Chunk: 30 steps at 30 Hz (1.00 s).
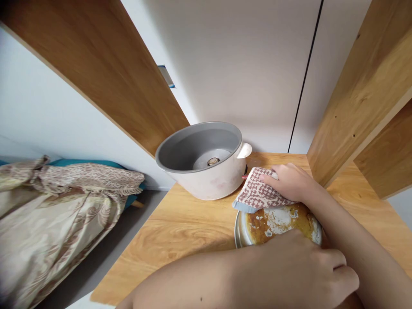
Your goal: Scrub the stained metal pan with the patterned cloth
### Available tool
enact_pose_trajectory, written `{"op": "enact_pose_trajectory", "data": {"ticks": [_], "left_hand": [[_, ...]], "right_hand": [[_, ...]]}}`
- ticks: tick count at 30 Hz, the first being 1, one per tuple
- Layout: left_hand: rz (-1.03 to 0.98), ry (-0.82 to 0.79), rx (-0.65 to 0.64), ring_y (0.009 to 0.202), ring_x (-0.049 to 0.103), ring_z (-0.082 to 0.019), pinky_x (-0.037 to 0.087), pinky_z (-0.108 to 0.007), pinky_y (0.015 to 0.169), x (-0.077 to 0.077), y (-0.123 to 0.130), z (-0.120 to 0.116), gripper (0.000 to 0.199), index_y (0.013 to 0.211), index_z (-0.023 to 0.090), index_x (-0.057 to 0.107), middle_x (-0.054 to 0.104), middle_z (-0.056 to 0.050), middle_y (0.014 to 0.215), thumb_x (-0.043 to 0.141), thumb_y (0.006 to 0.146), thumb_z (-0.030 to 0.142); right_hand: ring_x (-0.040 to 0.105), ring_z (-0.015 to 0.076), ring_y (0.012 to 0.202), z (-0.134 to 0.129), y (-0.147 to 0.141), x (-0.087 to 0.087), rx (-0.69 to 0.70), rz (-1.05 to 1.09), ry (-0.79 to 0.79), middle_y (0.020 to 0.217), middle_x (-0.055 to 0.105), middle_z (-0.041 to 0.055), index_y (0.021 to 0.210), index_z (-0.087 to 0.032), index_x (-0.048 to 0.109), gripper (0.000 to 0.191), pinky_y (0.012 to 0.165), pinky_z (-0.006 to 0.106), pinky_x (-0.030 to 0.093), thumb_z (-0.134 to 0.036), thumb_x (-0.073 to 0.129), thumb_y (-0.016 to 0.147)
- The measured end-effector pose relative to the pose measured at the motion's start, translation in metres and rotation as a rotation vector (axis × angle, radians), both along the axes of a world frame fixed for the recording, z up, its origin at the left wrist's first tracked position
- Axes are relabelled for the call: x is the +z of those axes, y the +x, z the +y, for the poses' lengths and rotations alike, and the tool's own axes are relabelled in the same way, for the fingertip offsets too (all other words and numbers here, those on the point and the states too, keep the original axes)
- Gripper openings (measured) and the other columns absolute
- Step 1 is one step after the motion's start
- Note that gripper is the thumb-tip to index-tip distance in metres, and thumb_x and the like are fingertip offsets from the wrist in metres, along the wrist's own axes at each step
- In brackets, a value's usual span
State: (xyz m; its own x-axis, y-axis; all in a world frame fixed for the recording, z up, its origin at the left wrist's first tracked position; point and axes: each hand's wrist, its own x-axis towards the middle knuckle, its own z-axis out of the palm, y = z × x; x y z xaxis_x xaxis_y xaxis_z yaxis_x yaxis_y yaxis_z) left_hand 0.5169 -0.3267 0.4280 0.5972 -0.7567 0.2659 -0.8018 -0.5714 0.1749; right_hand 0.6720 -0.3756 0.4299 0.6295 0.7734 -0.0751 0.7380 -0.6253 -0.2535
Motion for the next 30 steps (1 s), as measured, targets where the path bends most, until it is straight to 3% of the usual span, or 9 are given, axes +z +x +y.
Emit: {"op": "enact_pose_trajectory", "data": {"ticks": [8,30], "left_hand": [[-0.018,-0.012,-0.008,0.060,0.055,-0.012,0.033,-0.035,0.040,-0.0052,0.0024,-0.0014,0.020,0.096,0.019,0.066,0.064,-0.004,0.099,0.048,0.101,0.018],[0.006,-0.031,-0.007,0.056,0.052,-0.011,0.036,-0.036,0.040,-0.0015,0.0014,-0.0015,0.017,0.094,0.016,0.065,0.064,-0.002,0.094,0.049,0.102,0.017]], "right_hand": [[0.070,0.0315,0.096,-0.0007,0.0017,-0.0021,0.002,-0.011,-0.004,0.103,0.079,0.0130,0.099,-0.022,0.073,0.059,0.074,0.036,0.041,-0.068,0.037,0.103],[0.069,0.0329,0.100,0.0001,-0.0011,0.0013,-0.011,0.008,-0.014,0.105,0.078,0.0150,0.102,-0.020,0.073,0.059,0.076,0.036,0.041,-0.066,0.036,0.103]]}}
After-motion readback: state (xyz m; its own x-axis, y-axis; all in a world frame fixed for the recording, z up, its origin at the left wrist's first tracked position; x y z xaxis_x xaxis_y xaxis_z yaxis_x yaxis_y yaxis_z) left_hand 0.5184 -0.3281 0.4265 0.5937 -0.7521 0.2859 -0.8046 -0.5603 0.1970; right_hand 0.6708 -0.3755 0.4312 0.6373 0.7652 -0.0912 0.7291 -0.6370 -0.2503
